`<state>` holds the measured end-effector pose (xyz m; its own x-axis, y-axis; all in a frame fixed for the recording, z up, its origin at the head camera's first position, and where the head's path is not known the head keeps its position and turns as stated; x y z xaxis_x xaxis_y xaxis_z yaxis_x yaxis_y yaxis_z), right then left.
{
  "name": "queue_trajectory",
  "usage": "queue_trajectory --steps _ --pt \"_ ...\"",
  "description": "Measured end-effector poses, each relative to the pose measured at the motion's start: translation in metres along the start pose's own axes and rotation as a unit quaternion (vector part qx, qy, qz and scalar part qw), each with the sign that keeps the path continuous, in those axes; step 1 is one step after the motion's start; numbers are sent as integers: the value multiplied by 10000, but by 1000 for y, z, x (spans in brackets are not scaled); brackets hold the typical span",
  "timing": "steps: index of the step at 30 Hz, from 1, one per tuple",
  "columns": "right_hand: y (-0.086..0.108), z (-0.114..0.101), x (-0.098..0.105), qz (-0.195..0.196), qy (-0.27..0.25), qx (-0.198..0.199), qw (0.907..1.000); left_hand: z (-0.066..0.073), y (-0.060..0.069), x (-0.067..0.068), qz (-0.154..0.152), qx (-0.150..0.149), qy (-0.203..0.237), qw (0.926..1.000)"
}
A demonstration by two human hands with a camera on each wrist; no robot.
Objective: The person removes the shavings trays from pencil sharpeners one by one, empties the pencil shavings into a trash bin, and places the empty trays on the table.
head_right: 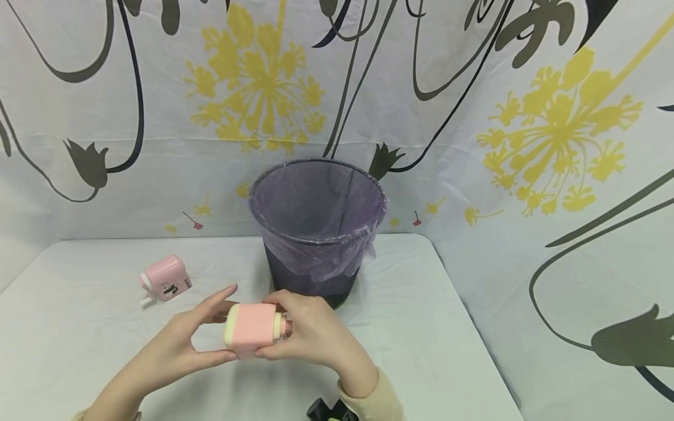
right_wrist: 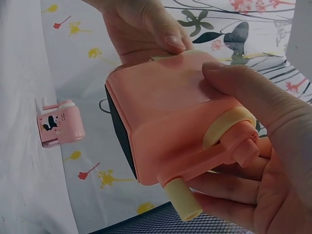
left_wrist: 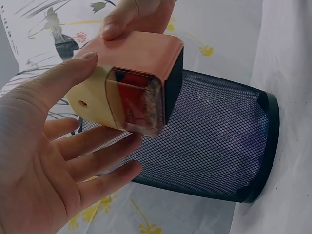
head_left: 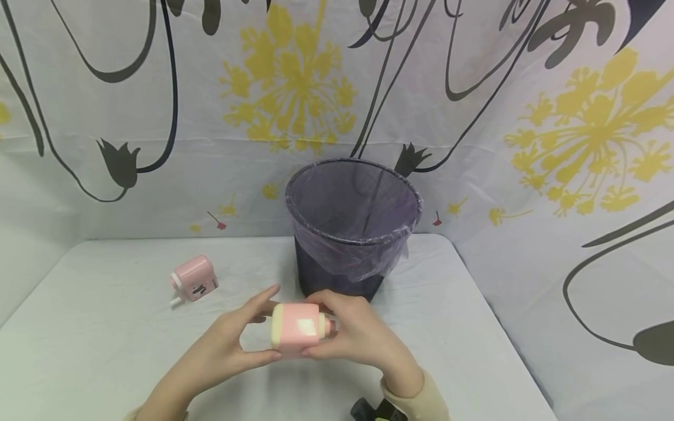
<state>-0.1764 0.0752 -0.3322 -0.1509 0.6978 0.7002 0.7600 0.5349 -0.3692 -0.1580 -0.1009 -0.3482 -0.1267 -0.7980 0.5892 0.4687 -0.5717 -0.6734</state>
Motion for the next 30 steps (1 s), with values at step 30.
queue_trajectory --steps 30 --pt "8 -14 18 63 -179 279 9994 -2 3 -19 -26 435 -381 9983"
Point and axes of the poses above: each hand's wrist, its own y-axis away from the middle knuckle, its own x-axis out of the back of the hand, z = x × y, the point moved 7 cm from there along -y, towards the middle knuckle, and after that the axes turned 11 degrees about -x, right-handed, at the moved point
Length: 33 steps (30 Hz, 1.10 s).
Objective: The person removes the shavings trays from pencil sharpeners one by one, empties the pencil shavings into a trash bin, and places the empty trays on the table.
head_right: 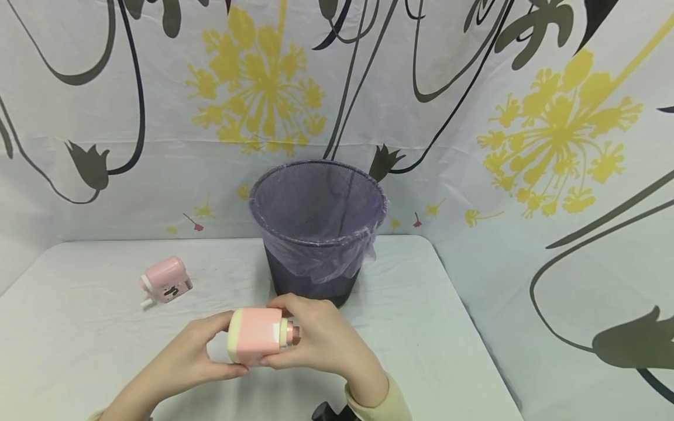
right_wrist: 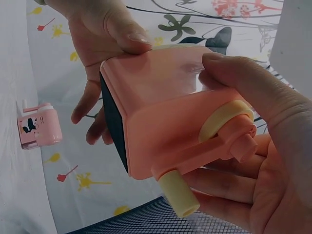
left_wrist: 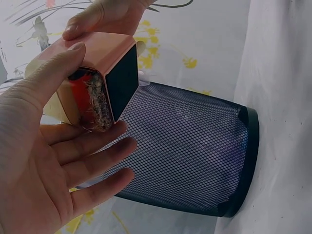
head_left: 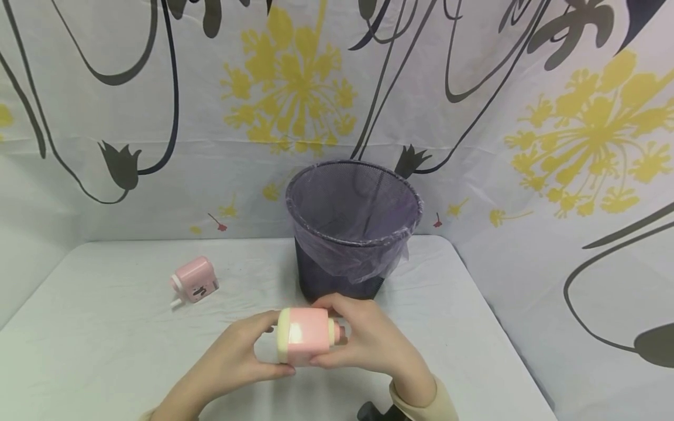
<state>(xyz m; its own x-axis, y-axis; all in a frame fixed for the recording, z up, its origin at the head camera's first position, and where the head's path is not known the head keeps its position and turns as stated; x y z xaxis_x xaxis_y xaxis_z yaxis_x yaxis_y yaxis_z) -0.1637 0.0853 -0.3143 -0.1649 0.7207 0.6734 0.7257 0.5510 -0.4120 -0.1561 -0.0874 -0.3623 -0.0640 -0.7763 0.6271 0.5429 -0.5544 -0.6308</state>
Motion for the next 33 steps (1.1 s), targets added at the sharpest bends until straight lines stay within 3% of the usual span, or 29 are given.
queue_trajectory --steps 18,33 --pt "0 2 0 -120 51 -145 9998 -5 -1 -2 -15 12 528 9986" --pt "0 4 -1 -176 4 4 9998 -8 -2 -4 -66 18 835 9965"
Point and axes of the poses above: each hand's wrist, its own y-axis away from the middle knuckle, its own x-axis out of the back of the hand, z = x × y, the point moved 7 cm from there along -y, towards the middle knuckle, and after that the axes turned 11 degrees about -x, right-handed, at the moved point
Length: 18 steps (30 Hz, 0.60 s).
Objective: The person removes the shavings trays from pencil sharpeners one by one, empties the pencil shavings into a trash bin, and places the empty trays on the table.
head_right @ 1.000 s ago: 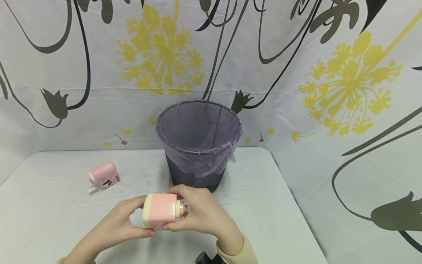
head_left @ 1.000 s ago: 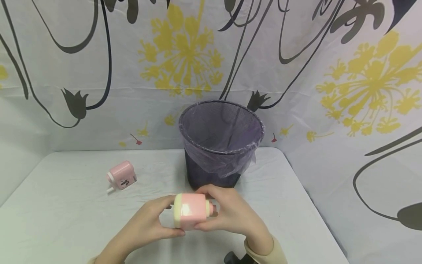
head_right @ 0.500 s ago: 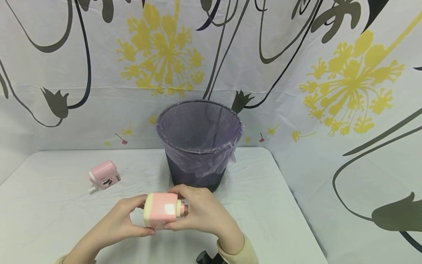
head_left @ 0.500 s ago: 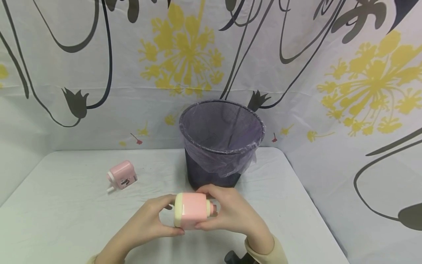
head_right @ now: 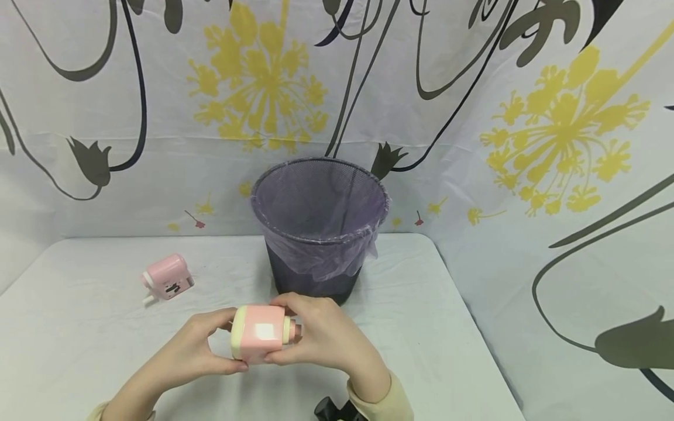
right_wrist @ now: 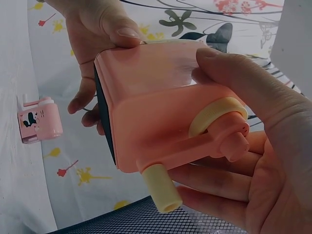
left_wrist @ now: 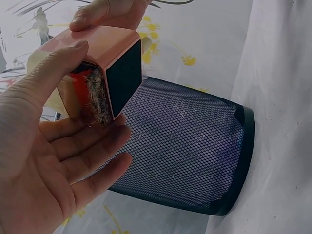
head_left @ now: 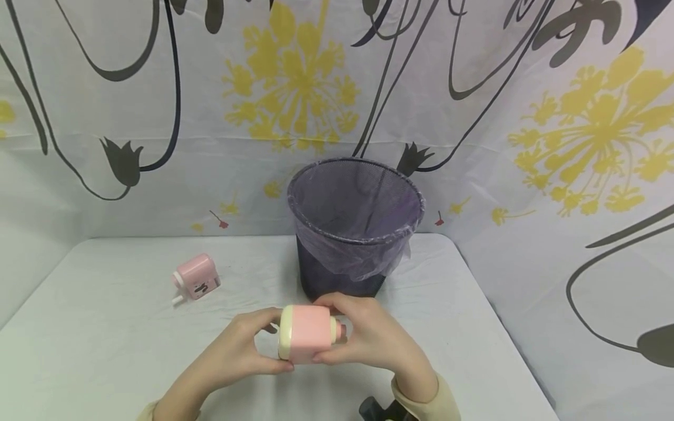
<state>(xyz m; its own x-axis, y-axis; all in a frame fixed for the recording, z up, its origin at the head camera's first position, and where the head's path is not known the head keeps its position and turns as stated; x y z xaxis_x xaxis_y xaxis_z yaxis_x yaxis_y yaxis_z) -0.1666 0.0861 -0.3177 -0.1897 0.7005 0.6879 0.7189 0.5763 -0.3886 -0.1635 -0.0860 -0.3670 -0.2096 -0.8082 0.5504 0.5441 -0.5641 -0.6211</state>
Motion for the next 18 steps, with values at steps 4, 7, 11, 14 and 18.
queue_trajectory --steps 4,7,11,14,18 --pt "0 0 0 -31 -11 -24 10000 0 0 0 16 -85 2 10000" --pt "0 1 0 -55 -20 -42 10000 0 0 0 22 -115 -7 9999" --pt "-1 0 0 -76 -8 -54 10000 0 -1 0 10 -127 15 9999" --pt "0 0 0 -74 4 -83 9999 0 0 0 28 -138 2 9999" --pt "0 -1 0 -41 -14 -140 9999 2 0 2 131 -188 -121 9997"
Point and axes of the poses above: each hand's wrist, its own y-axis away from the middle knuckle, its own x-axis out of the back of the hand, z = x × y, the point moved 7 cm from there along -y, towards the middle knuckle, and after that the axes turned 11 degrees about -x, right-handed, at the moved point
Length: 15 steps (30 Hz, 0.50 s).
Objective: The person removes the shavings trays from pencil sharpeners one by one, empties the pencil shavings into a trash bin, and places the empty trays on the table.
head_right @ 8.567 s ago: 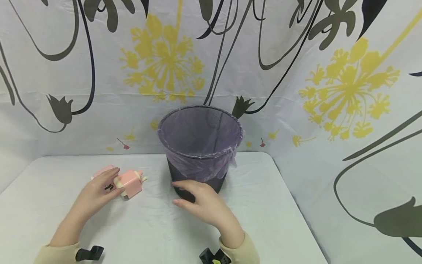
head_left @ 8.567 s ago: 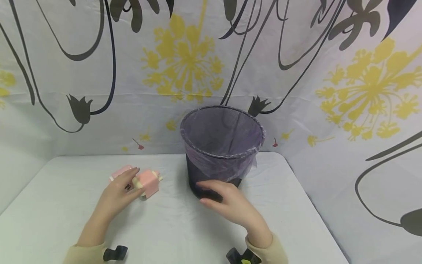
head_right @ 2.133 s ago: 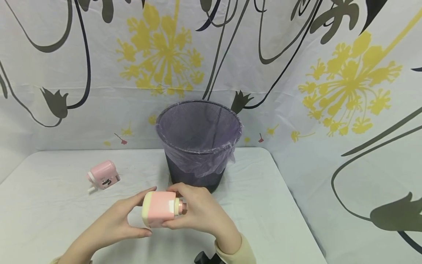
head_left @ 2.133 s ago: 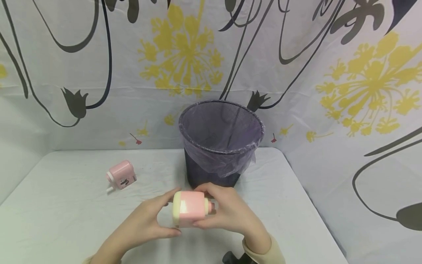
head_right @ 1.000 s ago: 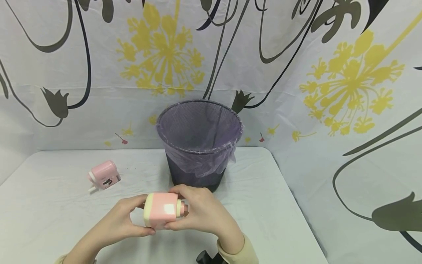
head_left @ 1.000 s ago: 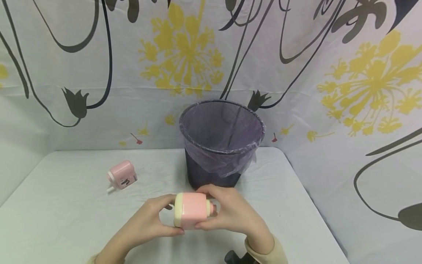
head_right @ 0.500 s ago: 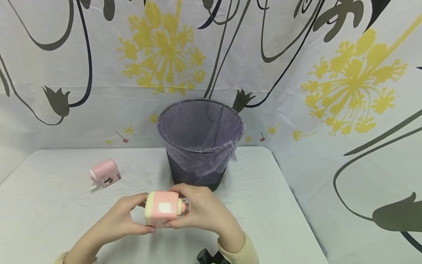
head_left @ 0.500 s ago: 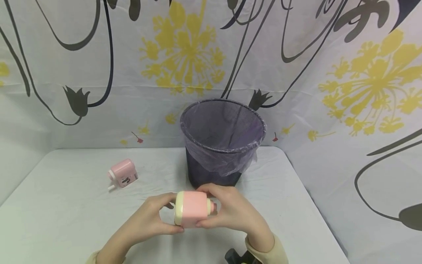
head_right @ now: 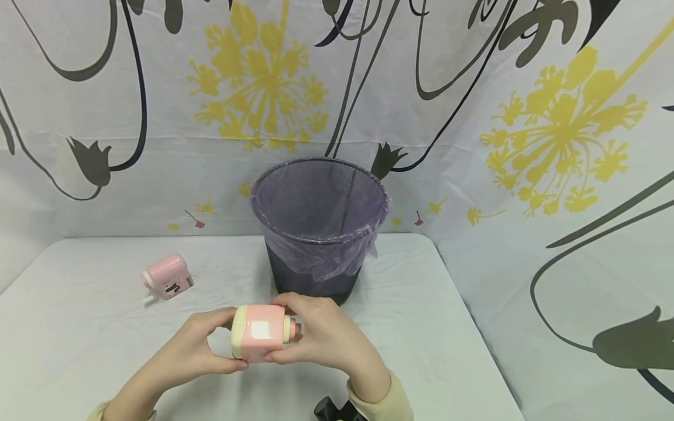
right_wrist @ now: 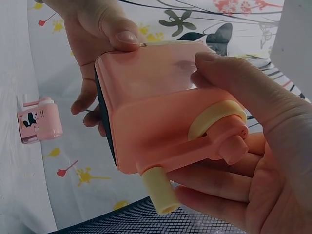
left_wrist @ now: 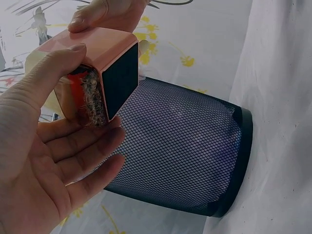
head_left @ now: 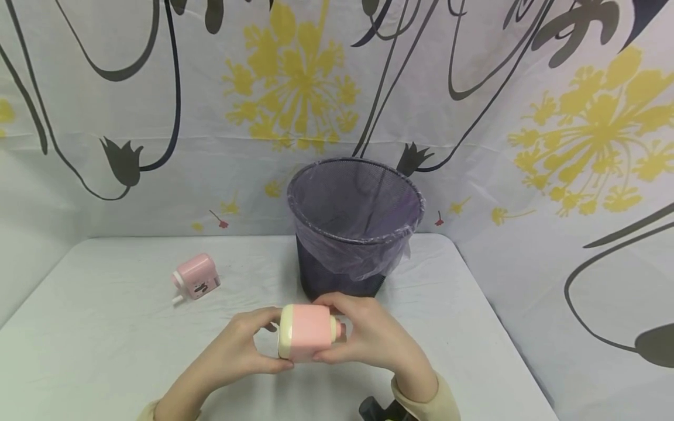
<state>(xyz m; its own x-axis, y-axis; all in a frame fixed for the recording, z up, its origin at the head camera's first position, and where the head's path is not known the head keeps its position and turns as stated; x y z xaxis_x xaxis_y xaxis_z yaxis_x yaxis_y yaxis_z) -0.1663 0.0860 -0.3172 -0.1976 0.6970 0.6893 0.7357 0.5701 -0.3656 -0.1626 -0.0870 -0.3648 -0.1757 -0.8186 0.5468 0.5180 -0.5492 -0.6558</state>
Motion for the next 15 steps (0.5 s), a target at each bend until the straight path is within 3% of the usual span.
queue_trajectory --steps 15 --pt "0 0 0 255 113 -46 9996 1 -1 3 254 103 -267 9993"
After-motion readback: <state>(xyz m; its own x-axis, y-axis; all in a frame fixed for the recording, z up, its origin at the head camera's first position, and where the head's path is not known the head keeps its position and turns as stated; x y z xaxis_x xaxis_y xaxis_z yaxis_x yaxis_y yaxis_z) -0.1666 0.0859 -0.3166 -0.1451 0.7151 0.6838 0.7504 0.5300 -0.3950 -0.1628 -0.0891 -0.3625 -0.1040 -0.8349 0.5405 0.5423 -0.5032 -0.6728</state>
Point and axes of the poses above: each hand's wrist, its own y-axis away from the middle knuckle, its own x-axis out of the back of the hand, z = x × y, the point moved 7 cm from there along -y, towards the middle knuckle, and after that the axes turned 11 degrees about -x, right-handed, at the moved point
